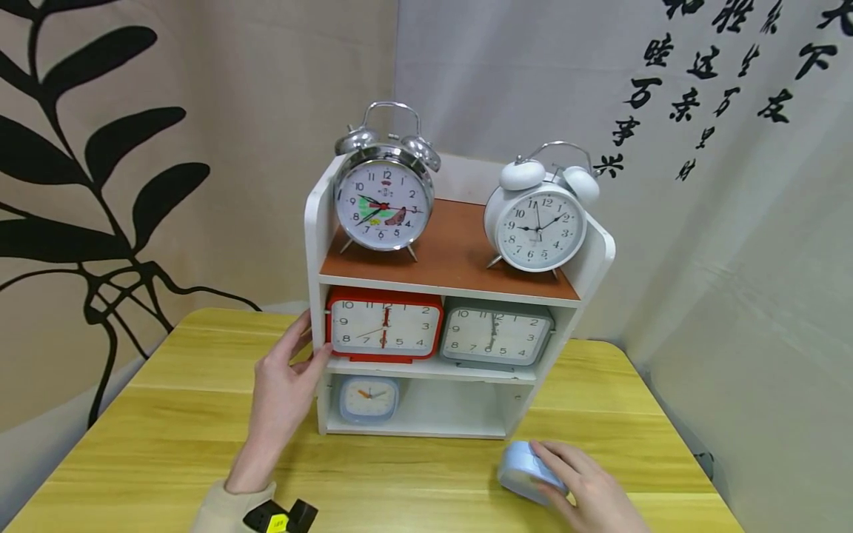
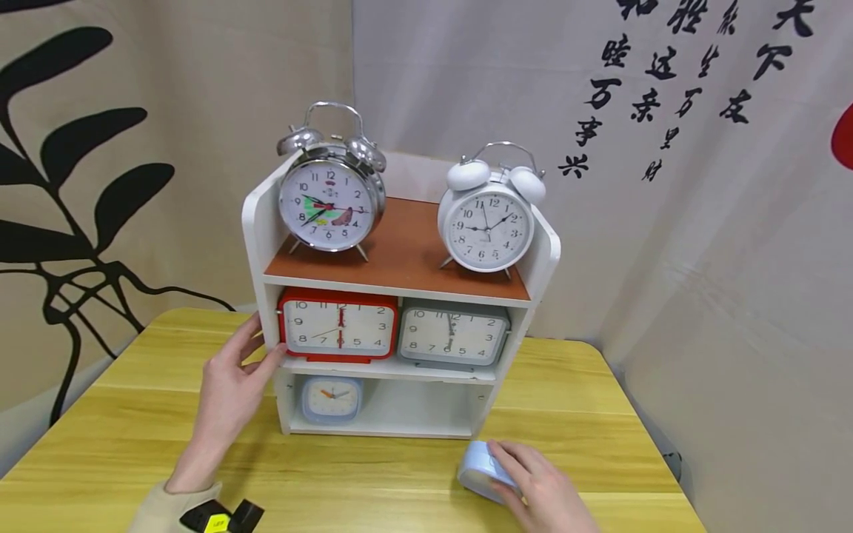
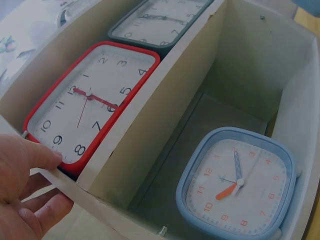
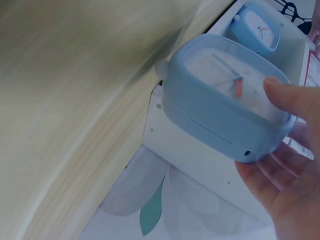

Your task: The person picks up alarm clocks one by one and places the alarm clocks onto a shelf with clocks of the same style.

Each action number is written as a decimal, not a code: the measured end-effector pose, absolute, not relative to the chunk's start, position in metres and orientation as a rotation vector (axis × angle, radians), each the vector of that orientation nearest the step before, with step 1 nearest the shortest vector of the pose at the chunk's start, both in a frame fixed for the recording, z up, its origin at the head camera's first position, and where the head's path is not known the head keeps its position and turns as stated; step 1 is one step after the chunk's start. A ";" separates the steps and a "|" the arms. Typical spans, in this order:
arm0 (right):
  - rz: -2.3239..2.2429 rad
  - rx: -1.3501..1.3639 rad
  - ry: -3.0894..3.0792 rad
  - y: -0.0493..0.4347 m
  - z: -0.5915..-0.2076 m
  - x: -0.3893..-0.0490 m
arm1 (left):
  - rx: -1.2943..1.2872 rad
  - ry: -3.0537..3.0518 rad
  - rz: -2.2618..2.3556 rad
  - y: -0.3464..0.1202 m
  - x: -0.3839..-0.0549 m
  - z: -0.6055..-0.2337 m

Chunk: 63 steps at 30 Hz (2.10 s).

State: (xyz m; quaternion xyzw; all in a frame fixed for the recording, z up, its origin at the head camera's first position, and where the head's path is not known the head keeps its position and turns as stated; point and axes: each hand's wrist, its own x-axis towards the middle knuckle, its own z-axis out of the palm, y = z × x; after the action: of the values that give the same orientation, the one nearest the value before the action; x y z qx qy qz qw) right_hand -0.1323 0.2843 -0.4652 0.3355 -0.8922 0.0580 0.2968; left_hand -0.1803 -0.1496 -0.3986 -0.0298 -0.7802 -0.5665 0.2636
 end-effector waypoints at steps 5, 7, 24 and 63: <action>0.177 0.957 -2.289 0.272 -0.465 -0.137 | -0.084 -2.110 -1.528 -0.150 -0.181 -0.399; 0.178 0.969 -2.276 0.268 -0.466 -0.139 | -0.084 -2.110 -1.527 -0.150 -0.181 -0.399; 0.191 0.992 -2.298 0.235 -0.464 -0.159 | -0.085 -2.113 -1.524 -0.151 -0.182 -0.399; 0.266 1.082 -2.197 0.206 -0.470 -0.217 | -0.084 -2.102 -1.518 -0.150 -0.182 -0.398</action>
State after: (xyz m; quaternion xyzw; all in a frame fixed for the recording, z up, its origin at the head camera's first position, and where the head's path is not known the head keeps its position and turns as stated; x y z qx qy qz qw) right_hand -0.2165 0.2061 -0.4705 0.4143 -0.8410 0.1019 0.3325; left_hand -0.1818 -0.1500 -0.3982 -0.0313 -0.7800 -0.5635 0.2704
